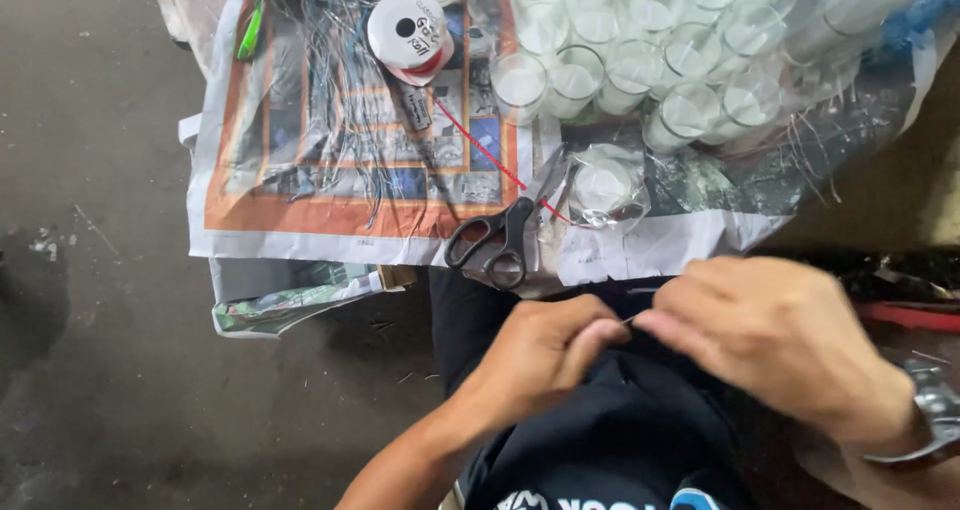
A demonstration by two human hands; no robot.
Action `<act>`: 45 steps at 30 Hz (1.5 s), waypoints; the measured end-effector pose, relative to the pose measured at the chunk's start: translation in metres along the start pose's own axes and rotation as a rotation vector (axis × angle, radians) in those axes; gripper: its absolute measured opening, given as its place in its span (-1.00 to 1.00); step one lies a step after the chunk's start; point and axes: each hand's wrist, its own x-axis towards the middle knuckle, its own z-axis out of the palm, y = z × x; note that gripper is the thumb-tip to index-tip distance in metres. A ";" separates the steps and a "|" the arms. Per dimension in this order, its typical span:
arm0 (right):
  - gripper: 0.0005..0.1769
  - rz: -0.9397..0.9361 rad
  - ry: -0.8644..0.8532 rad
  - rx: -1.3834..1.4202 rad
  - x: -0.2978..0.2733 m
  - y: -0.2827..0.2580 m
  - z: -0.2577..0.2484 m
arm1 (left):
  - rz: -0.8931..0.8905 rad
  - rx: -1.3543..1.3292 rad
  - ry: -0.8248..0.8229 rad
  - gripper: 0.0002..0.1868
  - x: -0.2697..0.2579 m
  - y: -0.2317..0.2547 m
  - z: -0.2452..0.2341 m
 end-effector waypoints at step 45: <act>-0.91 0.262 0.741 0.952 0.075 0.020 0.054 | 0.293 0.027 0.420 -0.76 0.083 -0.050 -0.031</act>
